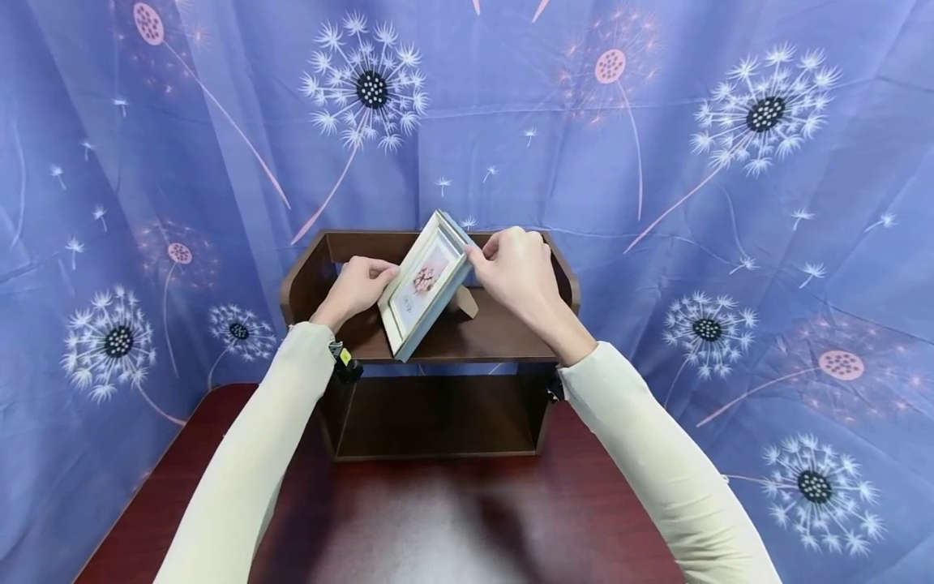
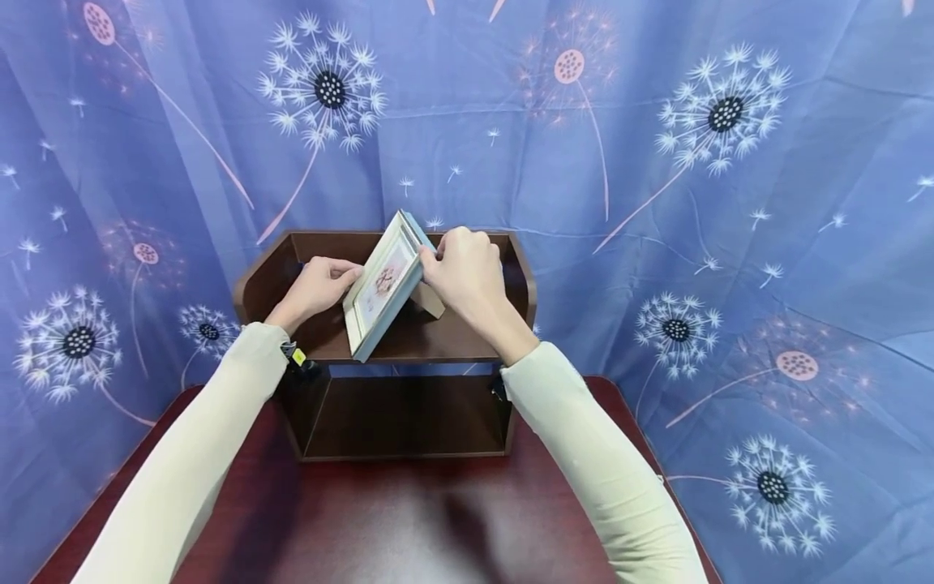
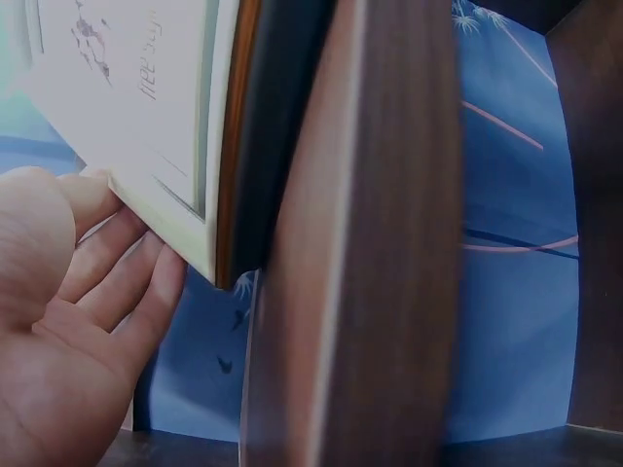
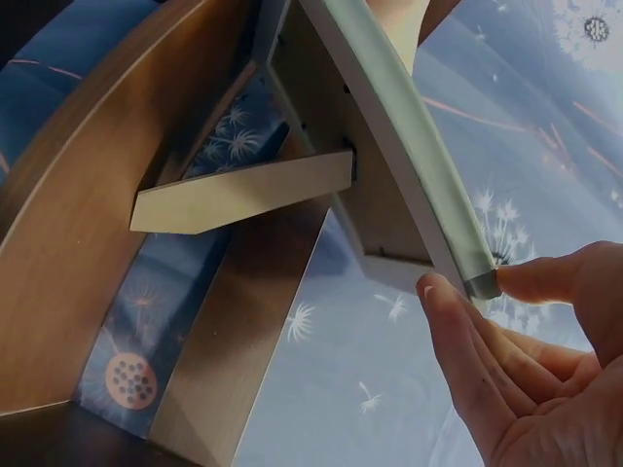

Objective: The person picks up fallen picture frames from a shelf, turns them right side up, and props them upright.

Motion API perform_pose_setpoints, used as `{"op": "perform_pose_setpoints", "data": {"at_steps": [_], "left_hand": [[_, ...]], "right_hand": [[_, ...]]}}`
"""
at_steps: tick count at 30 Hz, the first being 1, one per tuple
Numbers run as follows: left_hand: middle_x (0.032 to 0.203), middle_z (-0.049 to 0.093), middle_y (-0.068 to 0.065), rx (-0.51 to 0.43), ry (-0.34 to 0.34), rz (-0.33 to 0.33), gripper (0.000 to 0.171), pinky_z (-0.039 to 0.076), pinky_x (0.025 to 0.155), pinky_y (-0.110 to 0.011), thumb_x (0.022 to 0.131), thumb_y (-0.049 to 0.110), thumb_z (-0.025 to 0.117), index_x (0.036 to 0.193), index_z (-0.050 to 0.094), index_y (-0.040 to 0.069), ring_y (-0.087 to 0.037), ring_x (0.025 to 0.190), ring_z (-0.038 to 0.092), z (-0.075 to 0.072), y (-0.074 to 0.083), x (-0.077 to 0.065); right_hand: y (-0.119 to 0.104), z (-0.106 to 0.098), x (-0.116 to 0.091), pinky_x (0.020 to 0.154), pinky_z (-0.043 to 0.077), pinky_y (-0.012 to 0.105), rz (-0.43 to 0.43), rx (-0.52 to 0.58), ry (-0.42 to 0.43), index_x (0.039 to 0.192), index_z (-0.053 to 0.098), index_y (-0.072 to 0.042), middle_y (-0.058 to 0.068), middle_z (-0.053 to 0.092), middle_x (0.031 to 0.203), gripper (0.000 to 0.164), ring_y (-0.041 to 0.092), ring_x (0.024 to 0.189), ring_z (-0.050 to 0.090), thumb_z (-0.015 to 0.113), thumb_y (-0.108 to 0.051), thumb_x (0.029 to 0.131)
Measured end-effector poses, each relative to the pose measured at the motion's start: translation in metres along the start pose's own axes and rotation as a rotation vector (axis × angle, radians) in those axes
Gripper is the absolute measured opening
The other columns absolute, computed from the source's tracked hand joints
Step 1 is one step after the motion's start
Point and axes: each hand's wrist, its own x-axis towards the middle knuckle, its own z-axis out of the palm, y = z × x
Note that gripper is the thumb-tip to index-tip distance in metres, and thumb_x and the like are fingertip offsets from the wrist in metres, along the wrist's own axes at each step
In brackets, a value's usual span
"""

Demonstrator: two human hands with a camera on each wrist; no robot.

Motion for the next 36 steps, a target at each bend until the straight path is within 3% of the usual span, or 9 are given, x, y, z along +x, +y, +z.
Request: {"op": "perform_pose_setpoints", "data": {"at_steps": [6,14,19,26,32,36], "left_hand": [[0.133,0.073,-0.019,-0.003,0.019,-0.007,0.037,0.057,0.103,-0.049,0.110,0.028,0.054,0.134,0.071,0.006,-0.034,0.125,0.070,-0.001,-0.005,-0.009],[0.127,0.076,-0.017,-0.069,0.103,-0.038,0.034,0.059,0.097,-0.045,0.109,0.030,0.058,0.128,0.074,0.007,-0.031,0.117,0.073,0.003,-0.004,-0.023],[0.127,0.075,-0.018,-0.166,0.114,-0.070,0.035,0.061,0.093,-0.040,0.109,0.029,0.059,0.130,0.073,0.005,-0.030,0.116,0.073,0.004,-0.005,-0.036],[0.134,0.072,-0.021,-0.345,0.145,-0.148,0.037,0.062,0.087,-0.025,0.108,0.025,0.059,0.135,0.069,0.002,-0.028,0.117,0.072,0.006,-0.004,-0.050],[0.140,0.069,-0.021,-0.413,0.161,-0.207,0.041,0.061,0.097,-0.031,0.108,0.024,0.059,0.141,0.065,0.000,-0.028,0.123,0.069,0.004,0.000,-0.061],[0.140,0.068,-0.022,-0.427,0.182,-0.224,0.041,0.059,0.104,-0.039,0.108,0.023,0.059,0.141,0.064,-0.001,-0.029,0.125,0.068,0.001,0.001,-0.067]], "right_hand": [[0.009,-0.001,0.009,0.064,0.049,0.035,0.018,0.007,-0.044,0.076,0.082,-0.013,0.001,0.068,0.060,0.038,0.023,0.066,0.065,0.066,-0.038,0.099],[0.016,0.001,0.021,0.053,0.040,0.032,0.033,0.017,-0.072,0.069,0.077,-0.012,-0.001,0.057,0.051,0.042,0.019,0.052,0.055,0.063,-0.035,0.101],[0.021,0.003,0.028,0.061,0.048,0.034,0.041,0.021,-0.085,0.081,0.083,-0.012,0.003,0.073,0.063,0.037,0.024,0.064,0.068,0.061,-0.035,0.101],[0.022,0.008,0.040,0.061,0.051,0.030,0.068,0.075,-0.116,0.095,0.083,-0.008,0.007,0.079,0.072,0.034,0.021,0.068,0.075,0.062,-0.034,0.101],[0.023,0.021,0.053,0.055,0.056,0.022,0.101,0.243,-0.175,0.112,0.077,-0.001,0.016,0.082,0.094,0.032,0.013,0.063,0.074,0.063,-0.029,0.104],[0.022,0.029,0.061,0.057,0.059,0.021,0.122,0.326,-0.206,0.120,0.075,0.001,0.017,0.081,0.106,0.033,0.026,0.077,0.080,0.063,-0.025,0.105]]}}
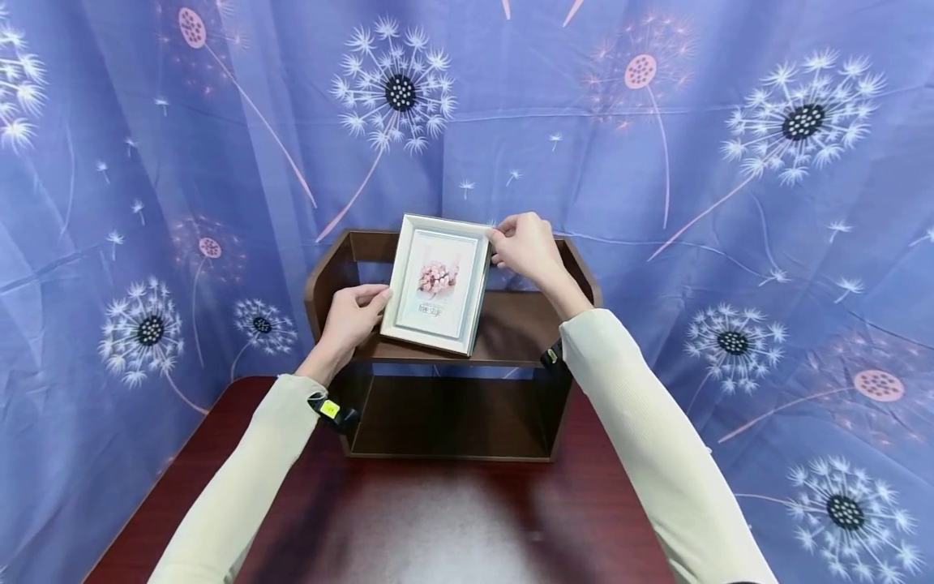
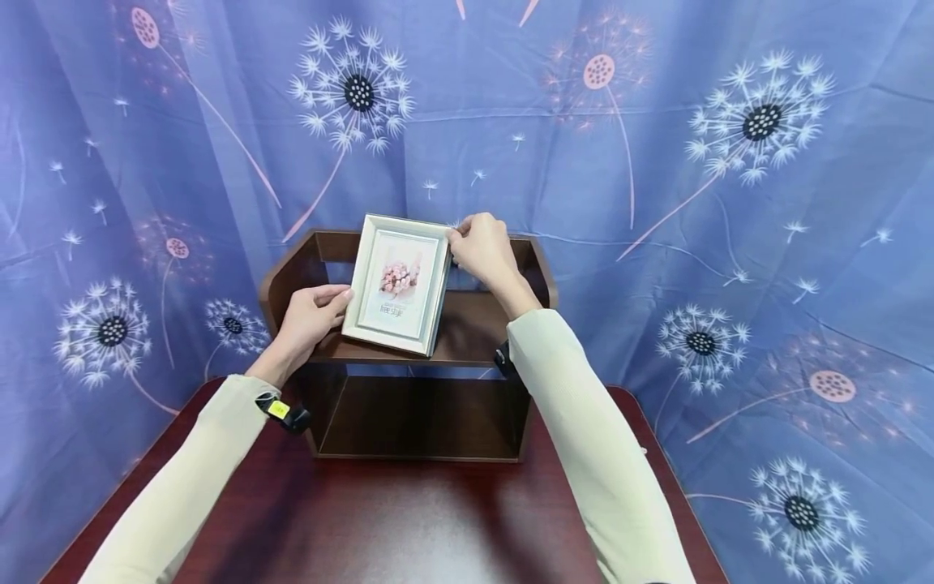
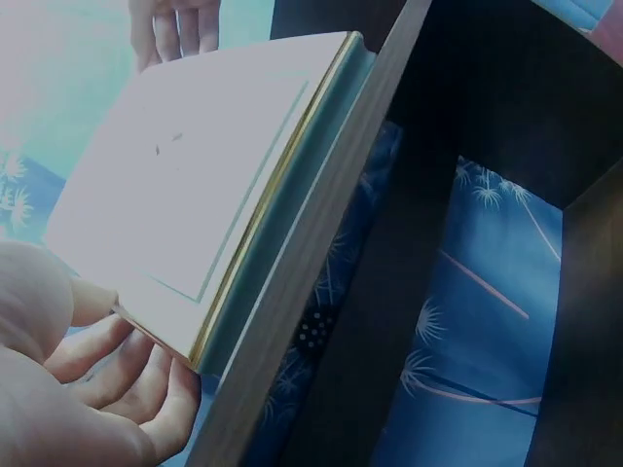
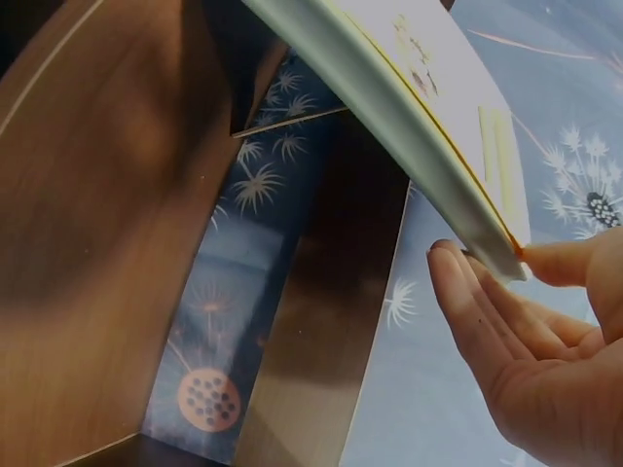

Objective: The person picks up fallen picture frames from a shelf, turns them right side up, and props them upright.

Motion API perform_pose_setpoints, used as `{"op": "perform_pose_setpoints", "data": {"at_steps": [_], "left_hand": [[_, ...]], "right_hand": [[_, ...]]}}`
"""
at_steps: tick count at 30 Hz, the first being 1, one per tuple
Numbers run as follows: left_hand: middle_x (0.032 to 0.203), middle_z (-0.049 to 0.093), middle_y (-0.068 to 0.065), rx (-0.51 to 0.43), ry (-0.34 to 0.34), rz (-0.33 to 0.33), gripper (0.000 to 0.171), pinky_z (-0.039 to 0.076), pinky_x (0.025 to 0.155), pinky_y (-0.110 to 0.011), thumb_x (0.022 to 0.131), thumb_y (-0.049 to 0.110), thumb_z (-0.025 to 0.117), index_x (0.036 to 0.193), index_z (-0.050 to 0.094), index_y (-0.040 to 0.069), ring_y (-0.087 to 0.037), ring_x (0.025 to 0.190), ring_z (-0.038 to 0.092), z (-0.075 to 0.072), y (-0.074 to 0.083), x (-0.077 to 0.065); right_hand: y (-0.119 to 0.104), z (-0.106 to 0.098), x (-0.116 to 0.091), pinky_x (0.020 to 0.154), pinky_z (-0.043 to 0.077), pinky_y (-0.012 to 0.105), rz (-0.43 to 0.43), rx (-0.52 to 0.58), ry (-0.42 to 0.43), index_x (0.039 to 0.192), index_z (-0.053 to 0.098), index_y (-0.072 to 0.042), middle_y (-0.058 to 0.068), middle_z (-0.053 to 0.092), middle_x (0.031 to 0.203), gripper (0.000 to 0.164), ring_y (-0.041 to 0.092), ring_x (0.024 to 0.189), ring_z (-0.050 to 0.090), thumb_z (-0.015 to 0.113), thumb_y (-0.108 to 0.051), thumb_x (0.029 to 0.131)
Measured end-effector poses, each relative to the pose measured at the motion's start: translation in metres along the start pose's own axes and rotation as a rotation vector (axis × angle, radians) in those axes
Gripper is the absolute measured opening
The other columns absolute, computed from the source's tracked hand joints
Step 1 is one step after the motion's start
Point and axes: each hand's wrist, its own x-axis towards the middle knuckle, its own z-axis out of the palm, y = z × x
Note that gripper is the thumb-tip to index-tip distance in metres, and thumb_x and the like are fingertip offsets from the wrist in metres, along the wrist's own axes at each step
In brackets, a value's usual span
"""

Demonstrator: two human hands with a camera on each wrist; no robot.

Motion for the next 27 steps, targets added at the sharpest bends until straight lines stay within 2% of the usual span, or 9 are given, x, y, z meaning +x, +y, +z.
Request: {"op": "perform_pose_setpoints", "data": {"at_steps": [3,9,14,20,27], "left_hand": [[0.141,0.067,-0.024,-0.010,0.013,-0.004,0.042,0.057,0.107,-0.042,0.108,0.023,0.059,0.141,0.063,-0.002,-0.030,0.126,0.067,0.000,0.000,-0.004],[0.142,0.065,-0.025,-0.020,0.020,-0.030,0.043,0.056,0.109,-0.044,0.108,0.024,0.058,0.142,0.062,-0.003,-0.029,0.125,0.066,-0.003,-0.001,-0.011],[0.141,0.065,-0.023,-0.006,0.040,-0.037,0.042,0.057,0.108,-0.043,0.109,0.024,0.059,0.141,0.063,-0.002,-0.029,0.124,0.066,-0.008,-0.002,-0.016],[0.142,0.064,-0.025,0.000,0.044,-0.022,0.044,0.057,0.108,-0.043,0.109,0.025,0.058,0.142,0.061,-0.003,-0.031,0.125,0.067,-0.005,-0.001,-0.019],[0.141,0.065,-0.023,0.000,0.064,-0.026,0.043,0.057,0.107,-0.043,0.109,0.026,0.058,0.143,0.061,-0.001,-0.032,0.126,0.067,-0.003,-0.003,-0.016]], "right_hand": [[0.001,0.003,0.005,0.062,0.063,0.024,0.007,0.045,-0.018,0.122,0.075,0.000,0.018,0.081,0.109,0.032,0.031,0.087,0.081,0.062,-0.024,0.105],[0.003,0.012,0.013,0.073,0.066,0.032,0.009,0.103,-0.033,0.124,0.074,0.001,0.019,0.080,0.111,0.033,0.026,0.084,0.081,0.063,-0.022,0.104],[0.003,0.019,0.017,0.076,0.066,0.033,0.004,0.125,-0.043,0.128,0.073,0.000,0.018,0.080,0.114,0.035,0.029,0.088,0.081,0.062,-0.024,0.105],[0.004,0.021,0.021,0.081,0.066,0.037,0.018,0.121,-0.043,0.133,0.071,-0.002,0.017,0.080,0.115,0.037,0.033,0.093,0.081,0.062,-0.024,0.105],[0.003,0.019,0.023,0.079,0.066,0.037,0.006,0.125,-0.044,0.135,0.071,-0.003,0.016,0.080,0.115,0.037,0.030,0.089,0.081,0.062,-0.025,0.106]]}}
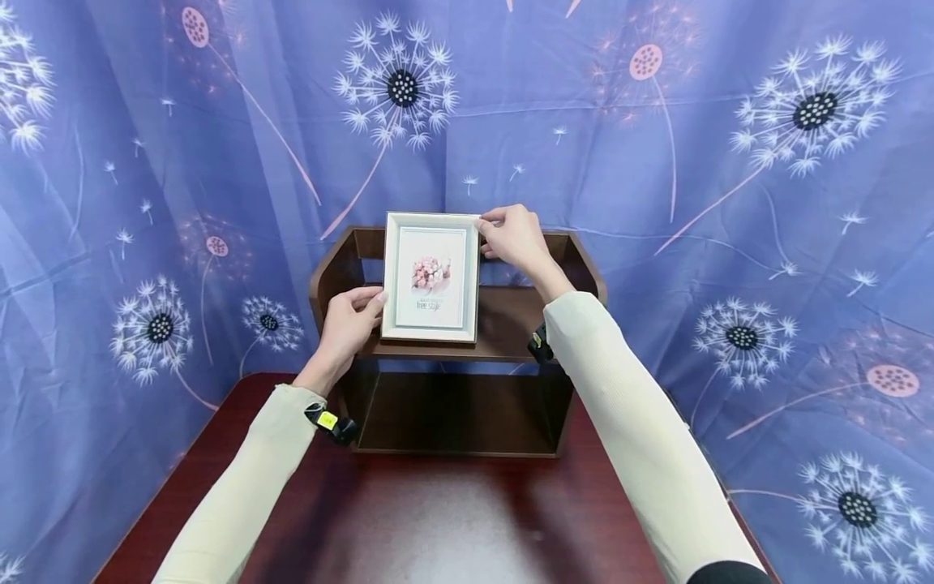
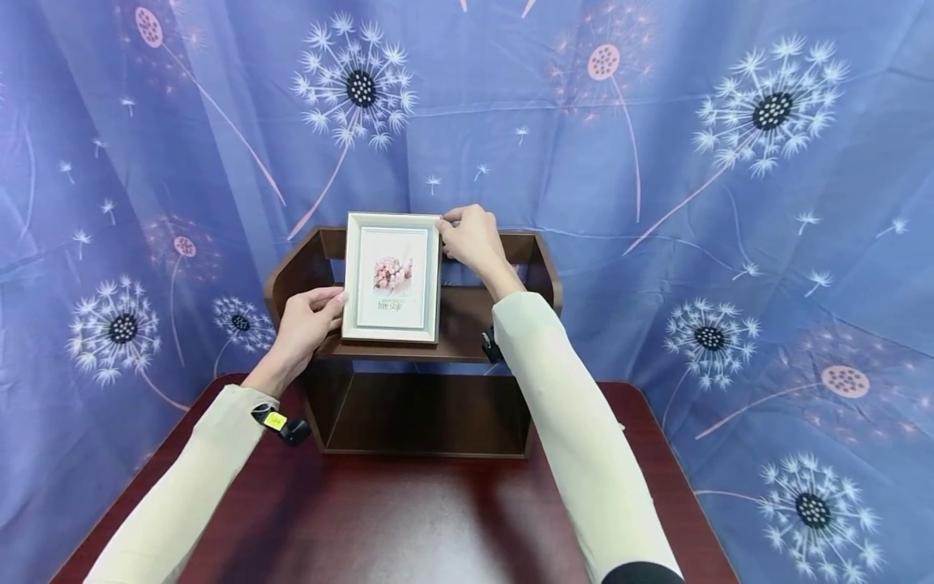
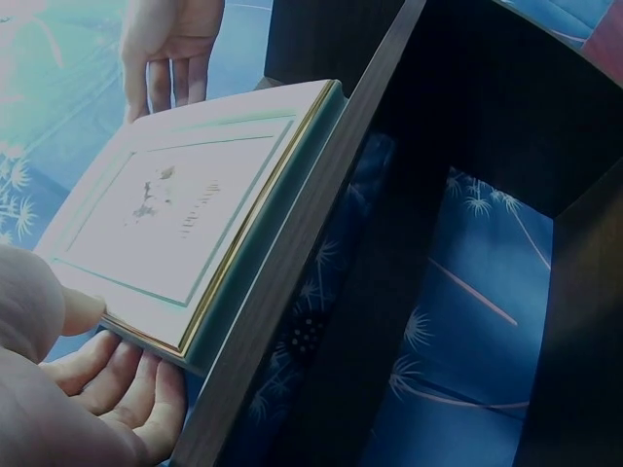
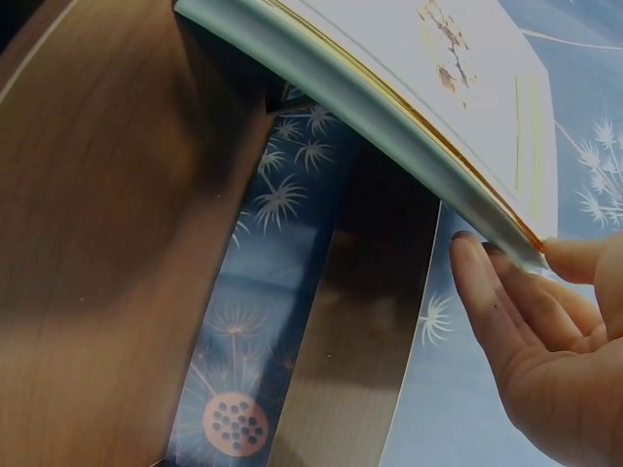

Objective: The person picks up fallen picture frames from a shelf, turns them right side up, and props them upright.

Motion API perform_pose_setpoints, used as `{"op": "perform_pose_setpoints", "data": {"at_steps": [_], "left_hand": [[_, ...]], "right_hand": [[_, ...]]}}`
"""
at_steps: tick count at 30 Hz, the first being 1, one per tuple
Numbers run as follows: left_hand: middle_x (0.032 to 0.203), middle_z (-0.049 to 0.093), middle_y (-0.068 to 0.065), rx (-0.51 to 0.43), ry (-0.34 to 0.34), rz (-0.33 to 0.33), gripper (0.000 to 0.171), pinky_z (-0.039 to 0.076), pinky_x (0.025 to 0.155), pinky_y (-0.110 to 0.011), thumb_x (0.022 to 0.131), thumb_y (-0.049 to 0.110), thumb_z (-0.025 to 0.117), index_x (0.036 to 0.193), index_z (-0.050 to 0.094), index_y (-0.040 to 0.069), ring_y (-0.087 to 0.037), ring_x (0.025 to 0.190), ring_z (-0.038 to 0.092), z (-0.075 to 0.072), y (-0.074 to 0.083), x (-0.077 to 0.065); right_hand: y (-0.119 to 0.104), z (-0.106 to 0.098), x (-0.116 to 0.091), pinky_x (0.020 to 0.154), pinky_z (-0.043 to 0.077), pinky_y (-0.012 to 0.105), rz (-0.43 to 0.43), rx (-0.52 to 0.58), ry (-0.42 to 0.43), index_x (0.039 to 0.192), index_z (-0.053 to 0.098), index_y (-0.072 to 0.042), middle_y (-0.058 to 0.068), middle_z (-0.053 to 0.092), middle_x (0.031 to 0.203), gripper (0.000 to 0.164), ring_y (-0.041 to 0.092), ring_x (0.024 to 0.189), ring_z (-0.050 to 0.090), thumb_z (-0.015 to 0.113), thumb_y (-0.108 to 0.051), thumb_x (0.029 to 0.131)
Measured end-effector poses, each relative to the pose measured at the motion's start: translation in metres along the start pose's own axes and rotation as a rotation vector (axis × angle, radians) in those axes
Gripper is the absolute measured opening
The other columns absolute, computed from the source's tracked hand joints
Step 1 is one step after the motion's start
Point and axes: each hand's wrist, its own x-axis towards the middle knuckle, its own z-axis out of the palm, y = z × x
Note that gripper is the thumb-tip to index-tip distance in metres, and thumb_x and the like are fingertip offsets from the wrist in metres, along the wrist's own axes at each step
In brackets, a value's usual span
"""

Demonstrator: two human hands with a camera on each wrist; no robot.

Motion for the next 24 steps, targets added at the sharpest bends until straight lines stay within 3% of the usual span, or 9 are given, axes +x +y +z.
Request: {"op": "perform_pose_setpoints", "data": {"at_steps": [8,12,16,20,24], "left_hand": [[0.139,0.066,-0.023,0.019,0.004,0.007,0.045,0.058,0.106,-0.044,0.110,0.029,0.056,0.142,0.062,-0.001,-0.032,0.124,0.068,0.000,0.002,-0.001],[0.135,0.068,-0.020,0.172,0.027,0.061,0.046,0.055,0.106,-0.047,0.110,0.035,0.053,0.143,0.062,0.003,-0.034,0.121,0.069,-0.006,0.013,-0.012],[0.132,0.067,-0.018,0.356,0.029,0.210,0.044,0.053,0.104,-0.051,0.109,0.033,0.054,0.142,0.061,0.004,-0.035,0.120,0.066,-0.016,0.031,-0.030],[0.125,0.066,-0.020,0.430,0.045,0.414,0.038,0.058,0.099,-0.050,0.108,0.026,0.057,0.135,0.065,0.001,-0.034,0.114,0.068,-0.027,0.048,-0.045],[0.121,0.069,-0.022,0.495,0.132,0.638,0.030,0.057,0.096,-0.052,0.105,0.018,0.062,0.127,0.070,-0.001,-0.037,0.111,0.068,-0.049,0.055,-0.059]], "right_hand": [[0.002,-0.002,-0.002,0.087,0.065,0.042,0.003,-0.043,-0.015,0.137,0.070,-0.004,0.016,0.079,0.120,0.040,0.030,0.094,0.080,0.061,-0.029,0.106],[0.002,-0.009,-0.011,0.100,0.059,0.044,-0.036,-0.179,-0.015,0.133,0.071,-0.004,0.016,0.076,0.127,0.047,0.030,0.116,0.074,0.062,-0.041,0.104],[0.002,-0.021,-0.030,0.110,0.053,0.048,-0.047,-0.260,0.002,0.145,0.058,-0.002,0.019,0.067,0.142,0.070,0.032,0.133,0.065,0.063,-0.056,0.100],[0.001,-0.035,-0.054,0.115,0.048,0.051,-0.071,-0.274,0.055,0.157,0.041,-0.004,0.020,0.057,0.153,0.093,0.034,0.140,0.059,0.064,-0.067,0.094],[0.004,-0.053,-0.083,0.120,0.042,0.054,-0.136,-0.340,0.102,0.158,0.042,-0.004,0.018,0.056,0.155,0.099,0.037,0.145,0.051,0.063,-0.074,0.091]]}}
